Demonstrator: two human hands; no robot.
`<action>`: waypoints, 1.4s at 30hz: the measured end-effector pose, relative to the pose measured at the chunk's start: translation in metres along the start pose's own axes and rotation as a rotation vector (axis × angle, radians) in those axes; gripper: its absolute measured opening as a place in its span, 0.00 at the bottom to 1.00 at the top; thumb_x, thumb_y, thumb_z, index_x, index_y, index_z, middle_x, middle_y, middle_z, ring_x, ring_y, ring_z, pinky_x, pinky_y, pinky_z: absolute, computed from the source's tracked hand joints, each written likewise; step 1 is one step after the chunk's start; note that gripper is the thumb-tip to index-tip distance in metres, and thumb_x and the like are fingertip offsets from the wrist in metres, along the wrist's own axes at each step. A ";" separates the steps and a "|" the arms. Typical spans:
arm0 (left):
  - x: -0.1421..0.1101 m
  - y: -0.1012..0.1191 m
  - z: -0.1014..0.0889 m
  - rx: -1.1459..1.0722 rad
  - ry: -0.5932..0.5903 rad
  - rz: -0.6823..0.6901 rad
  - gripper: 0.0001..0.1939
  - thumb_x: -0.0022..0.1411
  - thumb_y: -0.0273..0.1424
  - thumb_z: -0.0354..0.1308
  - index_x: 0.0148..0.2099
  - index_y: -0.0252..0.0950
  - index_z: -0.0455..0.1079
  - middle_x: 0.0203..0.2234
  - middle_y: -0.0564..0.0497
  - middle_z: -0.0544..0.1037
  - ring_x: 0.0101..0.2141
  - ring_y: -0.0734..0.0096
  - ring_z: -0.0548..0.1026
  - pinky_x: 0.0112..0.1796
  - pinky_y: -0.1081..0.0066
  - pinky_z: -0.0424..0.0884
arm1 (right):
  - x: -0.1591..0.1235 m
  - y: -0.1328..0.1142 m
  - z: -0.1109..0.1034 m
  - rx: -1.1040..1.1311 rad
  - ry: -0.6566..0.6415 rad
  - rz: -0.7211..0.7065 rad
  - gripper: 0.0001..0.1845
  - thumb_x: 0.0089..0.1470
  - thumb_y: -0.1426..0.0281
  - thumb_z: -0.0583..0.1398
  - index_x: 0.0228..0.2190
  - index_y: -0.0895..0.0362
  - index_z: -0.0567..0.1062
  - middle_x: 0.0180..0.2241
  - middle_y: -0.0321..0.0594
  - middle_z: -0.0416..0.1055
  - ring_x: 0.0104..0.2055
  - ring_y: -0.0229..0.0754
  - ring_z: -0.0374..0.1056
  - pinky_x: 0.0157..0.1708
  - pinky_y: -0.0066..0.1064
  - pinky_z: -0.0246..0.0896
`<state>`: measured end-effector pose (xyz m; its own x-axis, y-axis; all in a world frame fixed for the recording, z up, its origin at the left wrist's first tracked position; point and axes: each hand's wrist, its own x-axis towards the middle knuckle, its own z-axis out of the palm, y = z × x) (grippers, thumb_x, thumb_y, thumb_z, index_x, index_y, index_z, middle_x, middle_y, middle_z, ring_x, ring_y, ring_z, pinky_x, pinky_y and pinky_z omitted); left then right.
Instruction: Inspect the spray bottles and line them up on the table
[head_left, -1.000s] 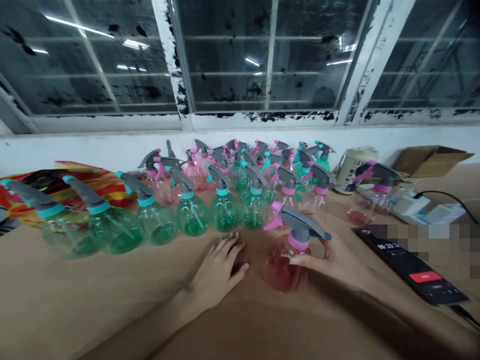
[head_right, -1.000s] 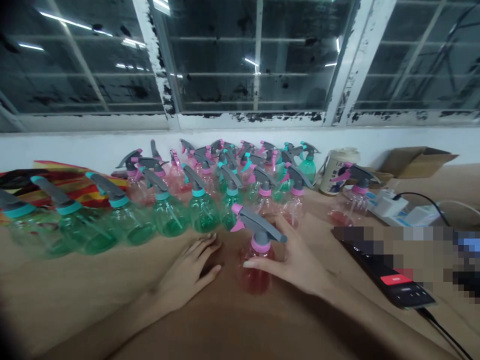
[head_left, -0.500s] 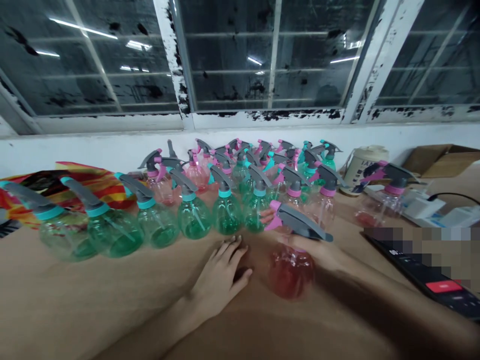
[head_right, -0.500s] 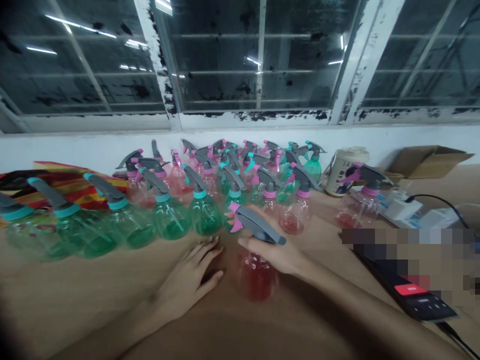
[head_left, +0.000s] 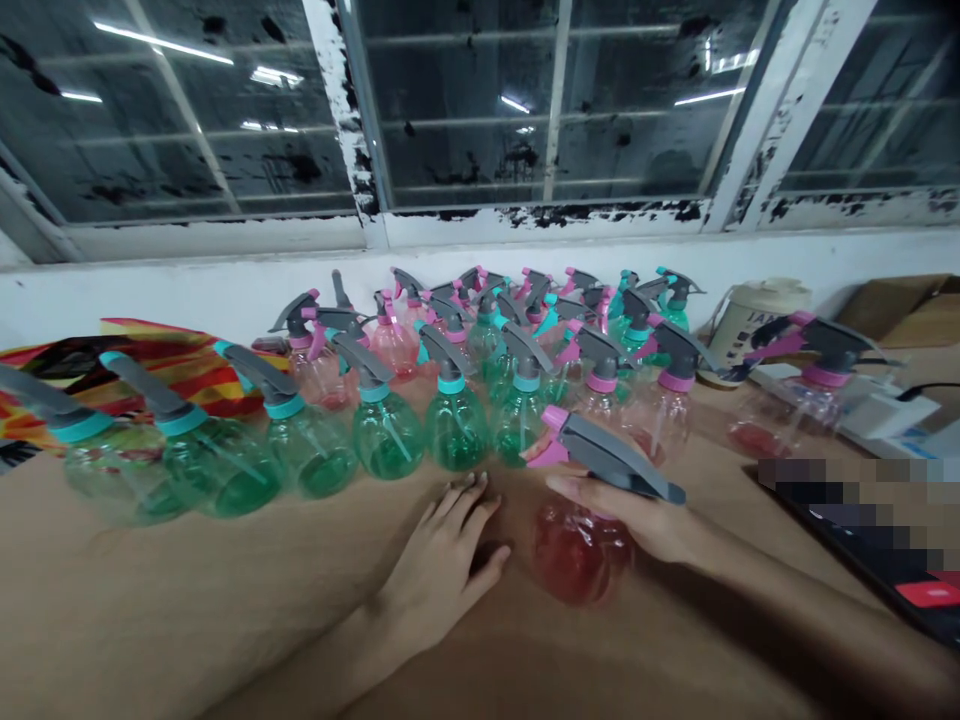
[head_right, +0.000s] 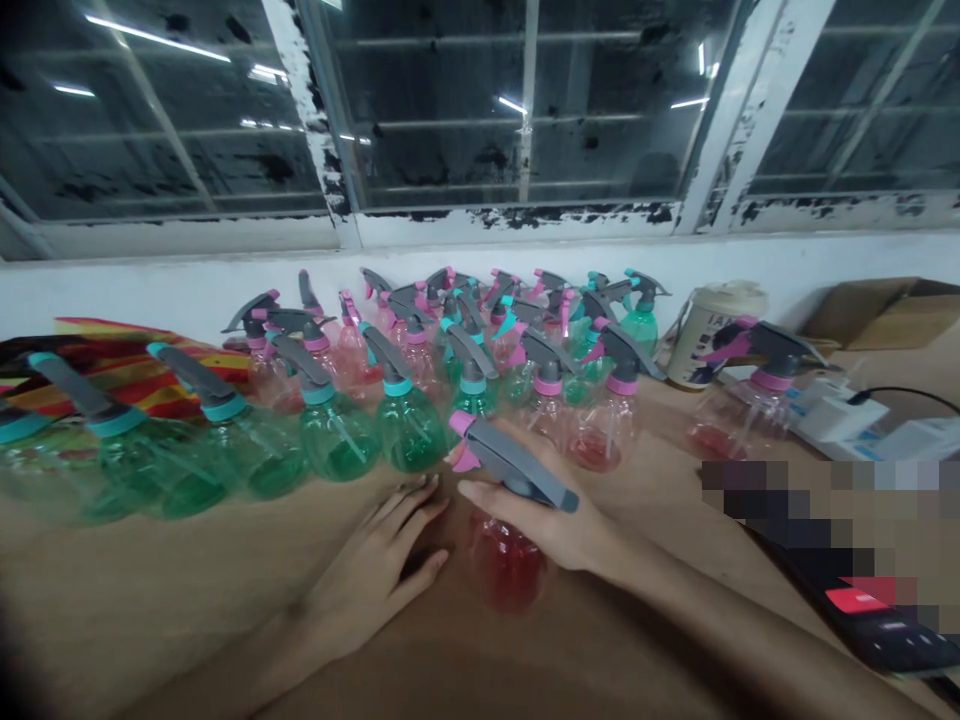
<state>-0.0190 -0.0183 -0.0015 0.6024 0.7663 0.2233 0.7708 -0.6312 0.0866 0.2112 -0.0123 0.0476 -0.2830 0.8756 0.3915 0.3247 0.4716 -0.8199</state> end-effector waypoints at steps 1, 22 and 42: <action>0.000 0.000 0.000 0.002 -0.002 0.002 0.22 0.66 0.38 0.51 0.57 0.32 0.62 0.58 0.41 0.63 0.58 0.54 0.59 0.55 0.52 0.58 | 0.001 -0.004 0.000 0.025 -0.002 0.008 0.07 0.54 0.63 0.58 0.34 0.49 0.74 0.29 0.35 0.72 0.31 0.42 0.69 0.32 0.35 0.67; 0.001 0.001 -0.002 0.007 0.003 0.009 0.22 0.65 0.37 0.52 0.58 0.31 0.61 0.58 0.40 0.62 0.58 0.54 0.60 0.54 0.52 0.60 | 0.002 -0.024 -0.001 0.049 0.007 -0.157 0.03 0.53 0.66 0.59 0.32 0.51 0.70 0.30 0.33 0.68 0.31 0.38 0.66 0.32 0.31 0.61; 0.001 0.000 -0.002 0.027 0.011 0.020 0.23 0.66 0.38 0.51 0.59 0.33 0.60 0.58 0.41 0.62 0.58 0.55 0.60 0.54 0.54 0.59 | 0.005 -0.026 0.002 0.048 0.062 -0.135 0.07 0.52 0.66 0.59 0.35 0.50 0.74 0.32 0.32 0.75 0.30 0.37 0.70 0.32 0.29 0.66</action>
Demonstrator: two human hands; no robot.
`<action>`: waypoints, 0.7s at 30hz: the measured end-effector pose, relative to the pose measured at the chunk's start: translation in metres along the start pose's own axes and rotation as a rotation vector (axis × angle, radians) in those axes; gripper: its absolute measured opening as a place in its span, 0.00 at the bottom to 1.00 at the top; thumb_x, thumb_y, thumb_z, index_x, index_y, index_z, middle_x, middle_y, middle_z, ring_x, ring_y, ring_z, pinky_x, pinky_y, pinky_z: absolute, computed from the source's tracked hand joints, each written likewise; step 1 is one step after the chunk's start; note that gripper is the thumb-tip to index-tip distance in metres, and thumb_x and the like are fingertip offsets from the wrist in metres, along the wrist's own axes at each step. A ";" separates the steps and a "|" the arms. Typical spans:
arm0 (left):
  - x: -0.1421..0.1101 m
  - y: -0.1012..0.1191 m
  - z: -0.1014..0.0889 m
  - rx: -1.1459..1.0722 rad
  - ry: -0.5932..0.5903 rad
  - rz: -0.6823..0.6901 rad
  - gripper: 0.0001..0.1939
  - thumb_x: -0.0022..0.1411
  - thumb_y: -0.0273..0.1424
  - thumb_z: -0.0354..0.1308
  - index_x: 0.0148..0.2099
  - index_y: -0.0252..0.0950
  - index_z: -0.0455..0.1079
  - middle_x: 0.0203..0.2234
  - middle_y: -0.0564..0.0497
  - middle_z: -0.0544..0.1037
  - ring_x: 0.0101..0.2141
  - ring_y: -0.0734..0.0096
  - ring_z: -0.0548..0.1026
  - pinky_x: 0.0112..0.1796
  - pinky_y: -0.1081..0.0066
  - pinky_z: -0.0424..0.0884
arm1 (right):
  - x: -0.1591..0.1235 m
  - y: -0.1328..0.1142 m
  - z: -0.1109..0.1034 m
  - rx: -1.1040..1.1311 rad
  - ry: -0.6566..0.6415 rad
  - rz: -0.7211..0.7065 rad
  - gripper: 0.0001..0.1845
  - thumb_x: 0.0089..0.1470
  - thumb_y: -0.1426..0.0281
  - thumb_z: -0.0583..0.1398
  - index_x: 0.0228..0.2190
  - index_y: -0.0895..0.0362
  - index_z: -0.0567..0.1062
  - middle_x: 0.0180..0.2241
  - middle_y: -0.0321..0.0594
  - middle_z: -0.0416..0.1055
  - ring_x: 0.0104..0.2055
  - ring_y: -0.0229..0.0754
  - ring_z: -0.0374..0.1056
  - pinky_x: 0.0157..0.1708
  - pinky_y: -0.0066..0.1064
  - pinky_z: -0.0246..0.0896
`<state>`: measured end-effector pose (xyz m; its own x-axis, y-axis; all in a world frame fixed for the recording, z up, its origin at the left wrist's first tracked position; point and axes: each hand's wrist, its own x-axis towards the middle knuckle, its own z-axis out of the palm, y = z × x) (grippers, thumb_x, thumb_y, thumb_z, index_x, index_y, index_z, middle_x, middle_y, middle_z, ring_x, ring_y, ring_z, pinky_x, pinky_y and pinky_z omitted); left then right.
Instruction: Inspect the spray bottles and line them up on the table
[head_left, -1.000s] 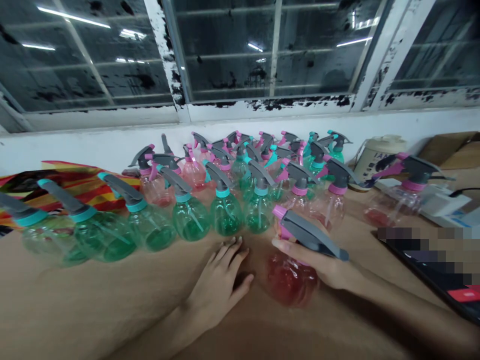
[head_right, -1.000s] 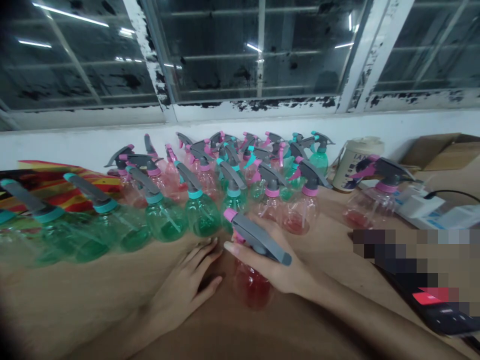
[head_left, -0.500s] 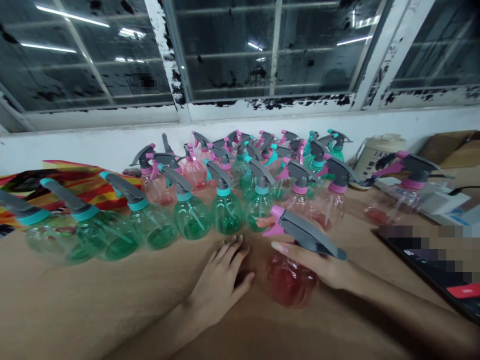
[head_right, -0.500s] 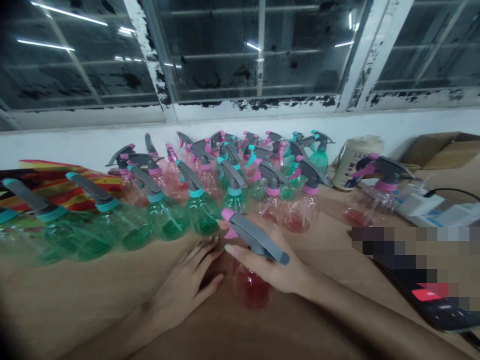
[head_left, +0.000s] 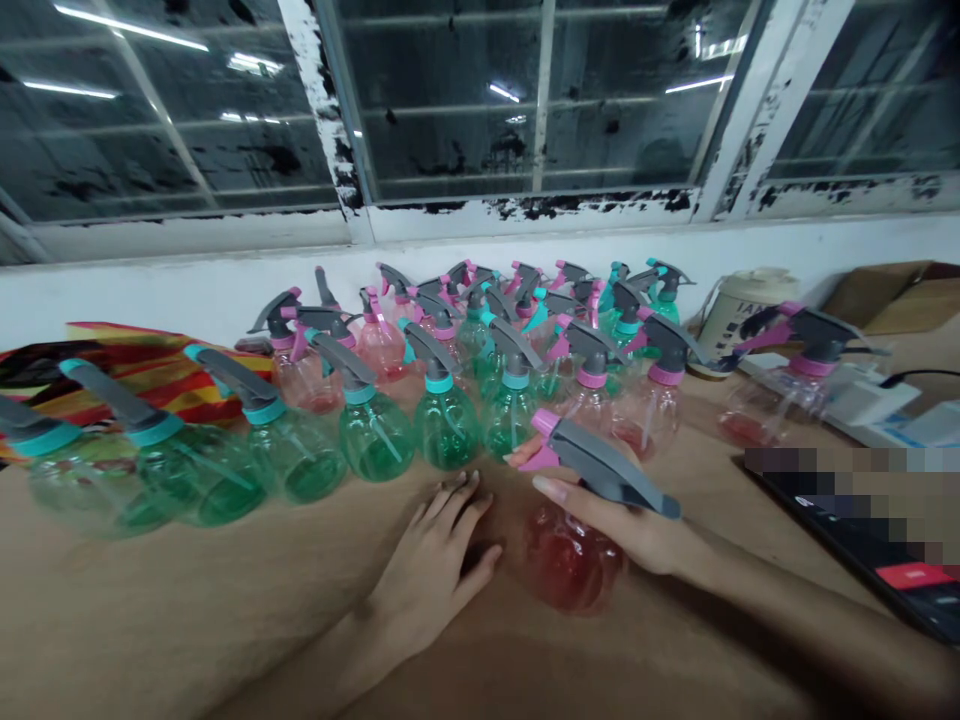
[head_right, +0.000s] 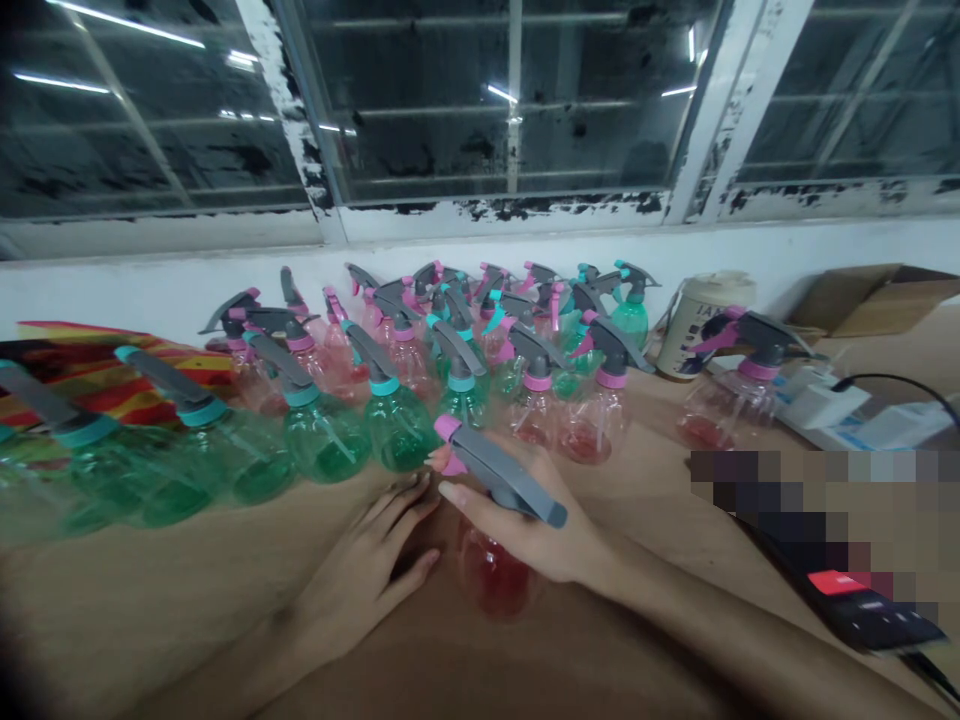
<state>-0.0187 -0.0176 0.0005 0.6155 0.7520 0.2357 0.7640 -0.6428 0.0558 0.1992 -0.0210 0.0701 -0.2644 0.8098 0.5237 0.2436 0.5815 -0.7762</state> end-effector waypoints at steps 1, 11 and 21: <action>0.000 0.000 0.000 -0.001 0.001 0.001 0.23 0.66 0.38 0.51 0.59 0.33 0.60 0.58 0.41 0.63 0.58 0.55 0.60 0.54 0.54 0.59 | 0.000 0.000 0.000 -0.012 0.005 -0.002 0.06 0.53 0.66 0.59 0.35 0.50 0.74 0.31 0.32 0.74 0.30 0.37 0.70 0.32 0.29 0.66; 0.000 0.000 0.001 0.006 0.023 0.013 0.21 0.66 0.36 0.50 0.58 0.33 0.61 0.57 0.42 0.65 0.57 0.56 0.61 0.54 0.54 0.59 | -0.002 0.007 -0.003 -0.030 0.017 0.061 0.08 0.53 0.61 0.59 0.31 0.52 0.73 0.28 0.32 0.71 0.28 0.37 0.68 0.30 0.30 0.64; 0.000 -0.001 0.000 -0.007 0.023 0.009 0.21 0.66 0.37 0.50 0.58 0.33 0.62 0.57 0.42 0.64 0.57 0.55 0.61 0.53 0.53 0.61 | 0.001 0.001 -0.003 -0.107 0.045 0.037 0.13 0.54 0.61 0.56 0.21 0.52 0.65 0.20 0.32 0.64 0.22 0.36 0.62 0.25 0.31 0.63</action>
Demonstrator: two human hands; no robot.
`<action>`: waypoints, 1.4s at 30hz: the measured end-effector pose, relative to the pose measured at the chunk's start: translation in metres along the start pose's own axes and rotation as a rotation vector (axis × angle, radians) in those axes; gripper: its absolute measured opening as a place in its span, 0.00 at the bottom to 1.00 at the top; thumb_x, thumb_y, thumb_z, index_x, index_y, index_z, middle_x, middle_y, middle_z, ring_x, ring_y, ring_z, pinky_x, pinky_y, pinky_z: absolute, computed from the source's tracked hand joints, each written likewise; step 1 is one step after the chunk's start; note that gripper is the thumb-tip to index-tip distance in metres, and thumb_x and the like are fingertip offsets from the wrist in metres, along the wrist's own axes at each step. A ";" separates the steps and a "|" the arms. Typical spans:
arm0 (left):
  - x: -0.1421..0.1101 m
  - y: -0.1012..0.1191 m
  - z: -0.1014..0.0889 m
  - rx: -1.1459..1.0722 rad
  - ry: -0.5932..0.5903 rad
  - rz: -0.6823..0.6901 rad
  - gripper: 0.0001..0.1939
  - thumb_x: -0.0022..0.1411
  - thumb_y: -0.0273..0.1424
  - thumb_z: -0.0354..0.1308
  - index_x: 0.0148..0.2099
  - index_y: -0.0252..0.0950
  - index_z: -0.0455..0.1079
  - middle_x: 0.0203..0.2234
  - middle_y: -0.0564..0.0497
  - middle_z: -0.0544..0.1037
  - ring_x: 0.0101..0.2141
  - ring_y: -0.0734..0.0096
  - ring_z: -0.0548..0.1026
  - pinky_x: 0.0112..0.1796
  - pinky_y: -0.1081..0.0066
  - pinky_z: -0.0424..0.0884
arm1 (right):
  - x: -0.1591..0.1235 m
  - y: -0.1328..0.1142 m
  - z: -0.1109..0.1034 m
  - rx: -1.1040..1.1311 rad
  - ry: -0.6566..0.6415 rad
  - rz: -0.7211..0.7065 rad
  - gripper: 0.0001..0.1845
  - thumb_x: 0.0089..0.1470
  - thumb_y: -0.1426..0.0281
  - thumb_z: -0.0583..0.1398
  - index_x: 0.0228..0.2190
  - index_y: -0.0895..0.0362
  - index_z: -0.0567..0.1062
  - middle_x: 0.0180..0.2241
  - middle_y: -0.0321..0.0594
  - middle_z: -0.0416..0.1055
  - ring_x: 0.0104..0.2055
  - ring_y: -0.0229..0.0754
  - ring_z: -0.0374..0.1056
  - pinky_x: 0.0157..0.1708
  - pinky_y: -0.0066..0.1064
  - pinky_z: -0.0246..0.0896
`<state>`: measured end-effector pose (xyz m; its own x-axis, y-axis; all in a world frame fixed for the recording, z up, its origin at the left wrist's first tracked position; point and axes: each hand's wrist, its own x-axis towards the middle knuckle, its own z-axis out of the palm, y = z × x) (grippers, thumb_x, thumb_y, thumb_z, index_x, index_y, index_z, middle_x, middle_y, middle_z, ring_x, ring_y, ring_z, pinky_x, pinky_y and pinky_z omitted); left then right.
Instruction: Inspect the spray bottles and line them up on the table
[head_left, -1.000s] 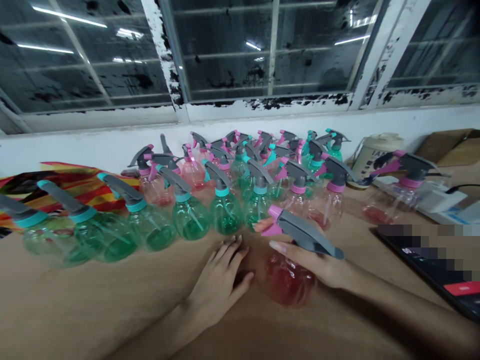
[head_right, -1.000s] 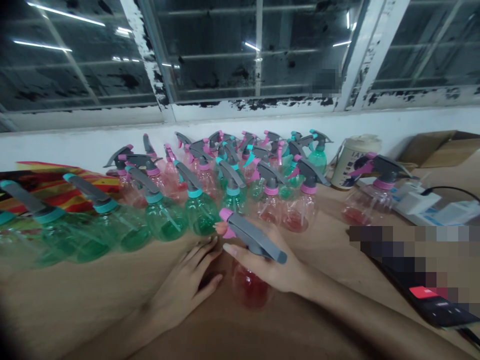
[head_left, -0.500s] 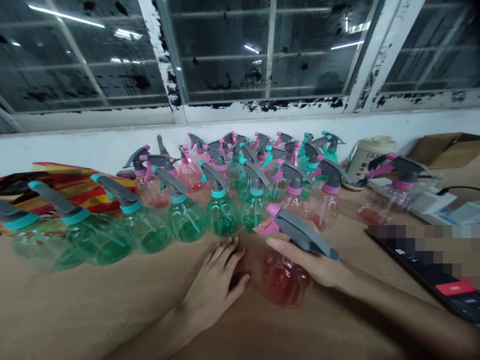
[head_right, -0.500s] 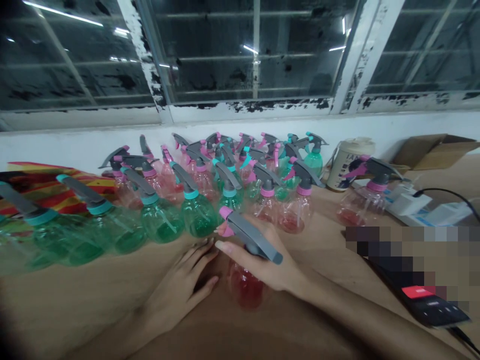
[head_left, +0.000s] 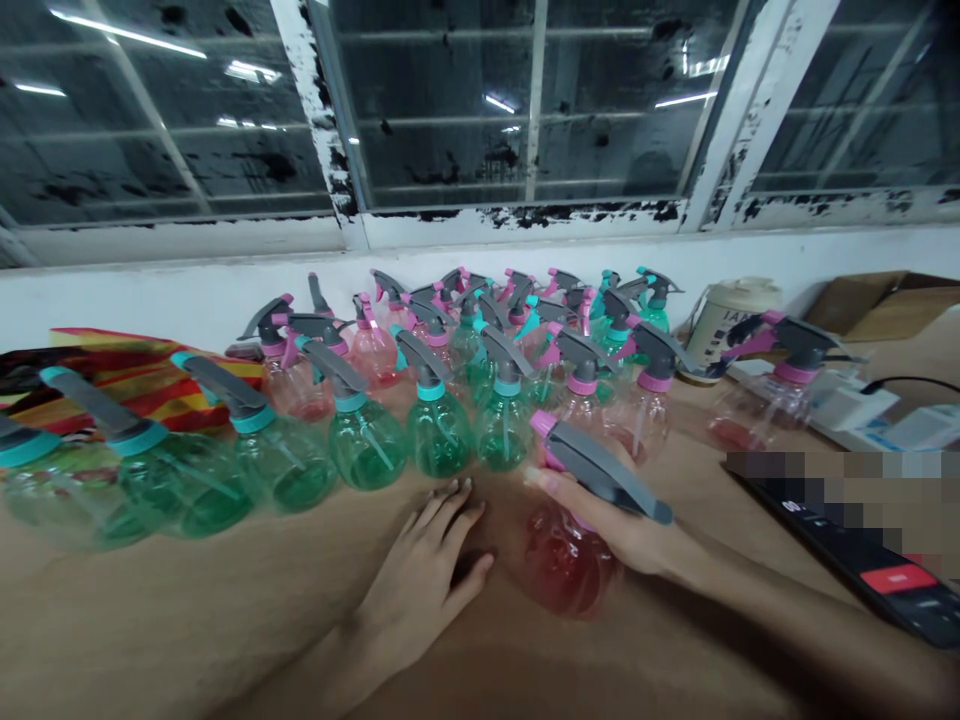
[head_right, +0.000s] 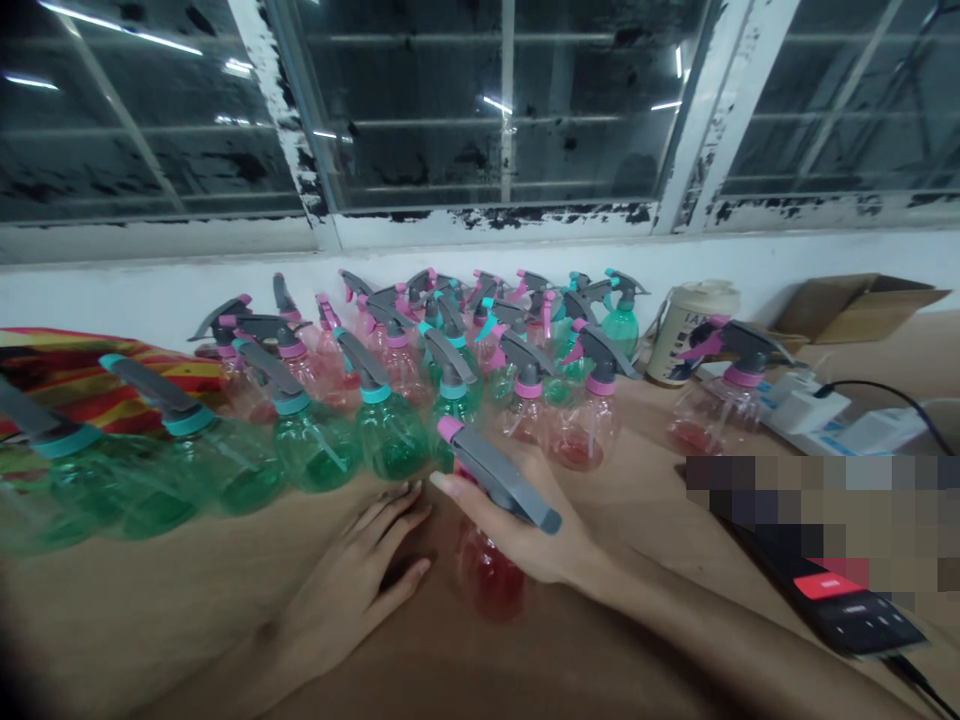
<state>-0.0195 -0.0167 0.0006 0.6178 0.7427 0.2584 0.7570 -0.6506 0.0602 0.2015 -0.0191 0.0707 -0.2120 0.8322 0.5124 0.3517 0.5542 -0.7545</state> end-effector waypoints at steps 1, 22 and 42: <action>0.000 0.000 0.000 -0.002 0.003 0.001 0.21 0.66 0.37 0.50 0.58 0.33 0.62 0.57 0.42 0.65 0.57 0.55 0.61 0.53 0.53 0.61 | -0.001 0.000 0.000 -0.001 0.004 0.000 0.13 0.54 0.62 0.56 0.21 0.52 0.64 0.20 0.32 0.64 0.22 0.36 0.62 0.24 0.30 0.62; 0.000 0.002 -0.002 0.007 -0.028 -0.009 0.21 0.66 0.37 0.50 0.58 0.33 0.61 0.57 0.42 0.64 0.57 0.55 0.61 0.54 0.53 0.61 | -0.001 0.001 0.003 0.040 0.061 0.000 0.10 0.53 0.63 0.59 0.24 0.54 0.67 0.22 0.31 0.64 0.24 0.36 0.63 0.24 0.30 0.61; 0.001 0.003 -0.004 -0.009 -0.010 -0.004 0.21 0.66 0.37 0.49 0.58 0.35 0.61 0.57 0.43 0.65 0.57 0.55 0.61 0.54 0.53 0.60 | 0.001 -0.002 -0.001 0.009 0.033 -0.033 0.12 0.55 0.62 0.56 0.23 0.52 0.66 0.22 0.32 0.65 0.24 0.37 0.64 0.26 0.32 0.62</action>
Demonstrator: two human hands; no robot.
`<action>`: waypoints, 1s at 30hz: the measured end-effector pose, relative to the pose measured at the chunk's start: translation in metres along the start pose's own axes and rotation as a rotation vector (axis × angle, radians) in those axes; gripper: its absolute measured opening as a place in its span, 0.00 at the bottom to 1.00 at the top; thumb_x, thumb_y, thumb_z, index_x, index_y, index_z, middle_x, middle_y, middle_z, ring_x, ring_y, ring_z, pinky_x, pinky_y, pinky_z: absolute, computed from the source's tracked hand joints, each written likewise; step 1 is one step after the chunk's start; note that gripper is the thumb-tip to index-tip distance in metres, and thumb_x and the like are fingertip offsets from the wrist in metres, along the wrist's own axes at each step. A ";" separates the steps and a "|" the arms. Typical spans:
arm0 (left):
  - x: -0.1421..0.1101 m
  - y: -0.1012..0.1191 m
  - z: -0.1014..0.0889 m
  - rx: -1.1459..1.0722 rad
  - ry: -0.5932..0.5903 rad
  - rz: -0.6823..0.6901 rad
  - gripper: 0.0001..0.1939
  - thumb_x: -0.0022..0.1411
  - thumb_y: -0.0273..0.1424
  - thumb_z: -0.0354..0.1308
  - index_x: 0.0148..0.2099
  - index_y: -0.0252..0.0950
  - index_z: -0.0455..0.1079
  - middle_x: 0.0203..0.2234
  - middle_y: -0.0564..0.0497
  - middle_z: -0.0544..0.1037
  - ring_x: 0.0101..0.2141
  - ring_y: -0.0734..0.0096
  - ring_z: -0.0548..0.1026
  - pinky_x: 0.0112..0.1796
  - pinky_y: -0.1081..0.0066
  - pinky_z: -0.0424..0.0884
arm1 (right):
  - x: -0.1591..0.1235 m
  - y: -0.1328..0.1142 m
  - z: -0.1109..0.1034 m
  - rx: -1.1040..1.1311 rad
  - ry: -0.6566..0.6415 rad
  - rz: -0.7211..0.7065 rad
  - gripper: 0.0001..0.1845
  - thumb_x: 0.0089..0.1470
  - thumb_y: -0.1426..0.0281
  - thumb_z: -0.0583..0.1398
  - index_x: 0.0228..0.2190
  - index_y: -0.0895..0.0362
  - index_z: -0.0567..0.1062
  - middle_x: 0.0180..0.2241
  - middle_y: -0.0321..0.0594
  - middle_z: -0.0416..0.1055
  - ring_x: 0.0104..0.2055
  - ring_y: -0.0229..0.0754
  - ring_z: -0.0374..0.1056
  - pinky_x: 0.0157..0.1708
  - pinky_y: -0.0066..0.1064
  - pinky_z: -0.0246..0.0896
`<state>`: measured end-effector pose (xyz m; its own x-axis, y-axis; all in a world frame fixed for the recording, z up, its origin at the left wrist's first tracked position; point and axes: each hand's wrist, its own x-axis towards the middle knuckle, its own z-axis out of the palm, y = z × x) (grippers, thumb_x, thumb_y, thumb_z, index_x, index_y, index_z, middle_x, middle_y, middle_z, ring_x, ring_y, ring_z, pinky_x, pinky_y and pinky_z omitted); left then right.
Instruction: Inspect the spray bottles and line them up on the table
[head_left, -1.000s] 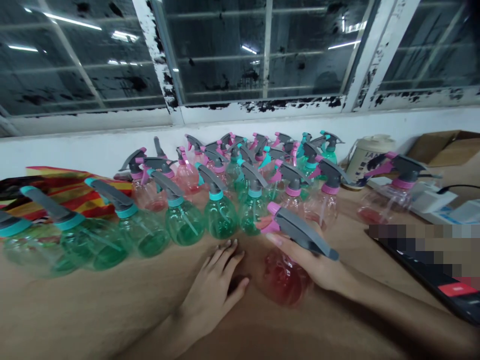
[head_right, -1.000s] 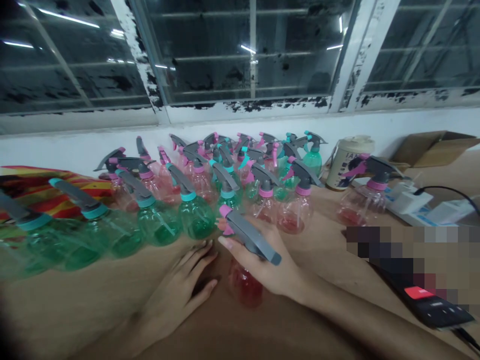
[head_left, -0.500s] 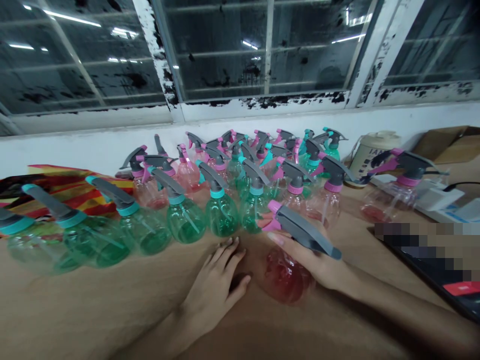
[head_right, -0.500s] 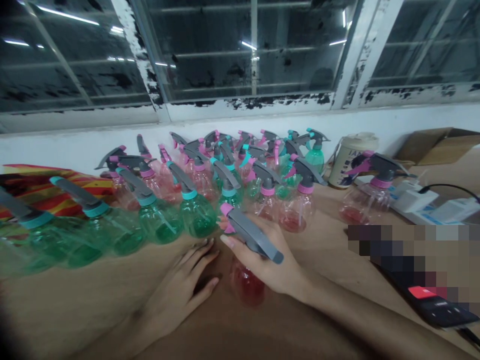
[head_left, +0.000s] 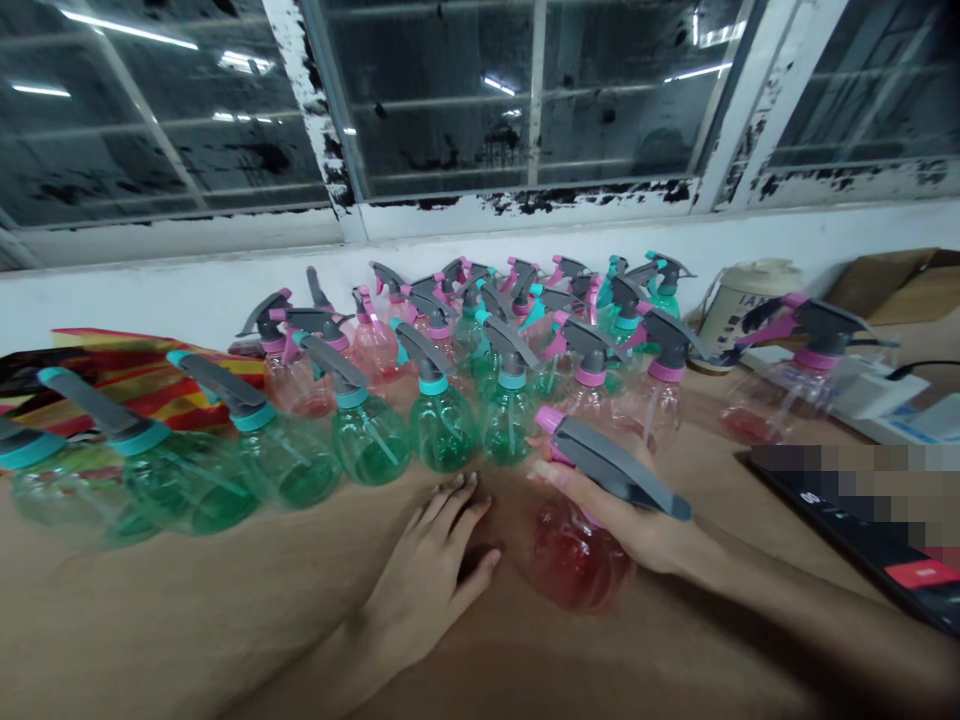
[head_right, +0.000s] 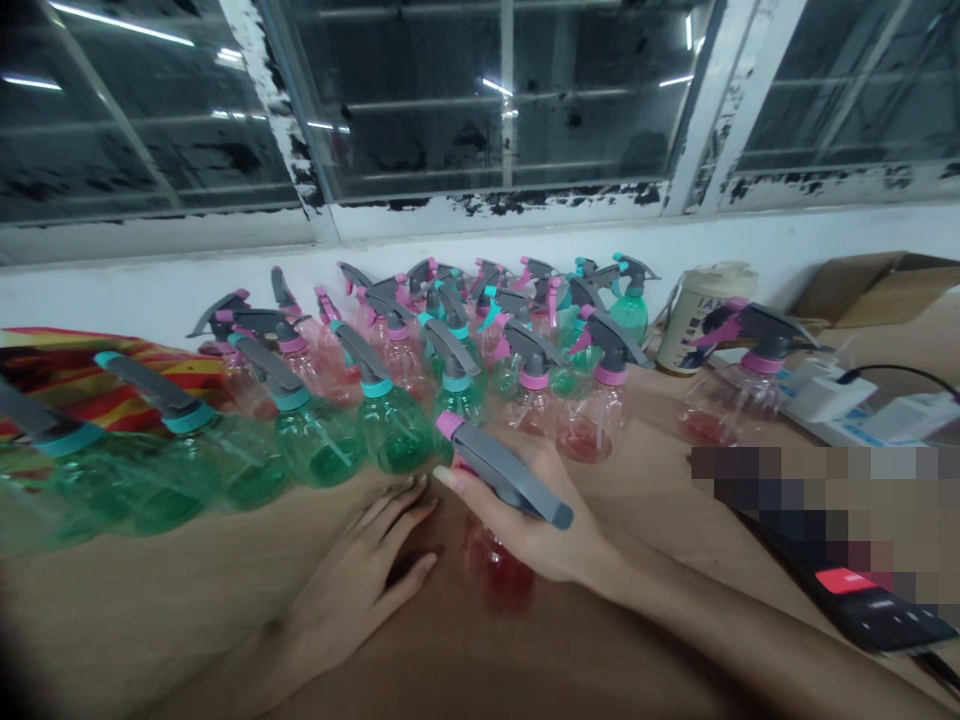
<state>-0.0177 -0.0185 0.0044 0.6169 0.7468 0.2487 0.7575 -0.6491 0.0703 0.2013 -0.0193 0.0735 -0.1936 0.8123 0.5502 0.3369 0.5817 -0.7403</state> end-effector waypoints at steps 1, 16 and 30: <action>0.000 0.000 0.000 -0.001 0.001 0.000 0.21 0.66 0.37 0.49 0.58 0.34 0.61 0.57 0.43 0.65 0.57 0.55 0.61 0.54 0.53 0.60 | 0.000 0.000 0.000 -0.005 -0.003 0.006 0.12 0.55 0.62 0.56 0.22 0.52 0.65 0.21 0.32 0.64 0.23 0.37 0.63 0.26 0.32 0.61; 0.001 0.000 0.001 0.024 -0.028 0.001 0.22 0.66 0.36 0.51 0.58 0.32 0.61 0.58 0.41 0.63 0.58 0.55 0.60 0.54 0.53 0.60 | -0.002 0.007 0.003 0.059 -0.013 0.029 0.08 0.53 0.62 0.60 0.35 0.51 0.73 0.33 0.36 0.74 0.36 0.42 0.71 0.39 0.35 0.66; 0.000 -0.001 0.001 0.042 -0.014 0.001 0.21 0.65 0.37 0.51 0.57 0.33 0.62 0.57 0.42 0.64 0.57 0.55 0.61 0.54 0.53 0.60 | -0.003 0.005 0.003 0.069 0.010 -0.009 0.07 0.53 0.65 0.59 0.35 0.51 0.74 0.36 0.36 0.75 0.39 0.41 0.71 0.41 0.34 0.66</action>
<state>-0.0184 -0.0174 0.0034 0.6200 0.7486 0.2352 0.7653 -0.6430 0.0293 0.2007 -0.0187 0.0672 -0.1875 0.8066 0.5606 0.2708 0.5910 -0.7598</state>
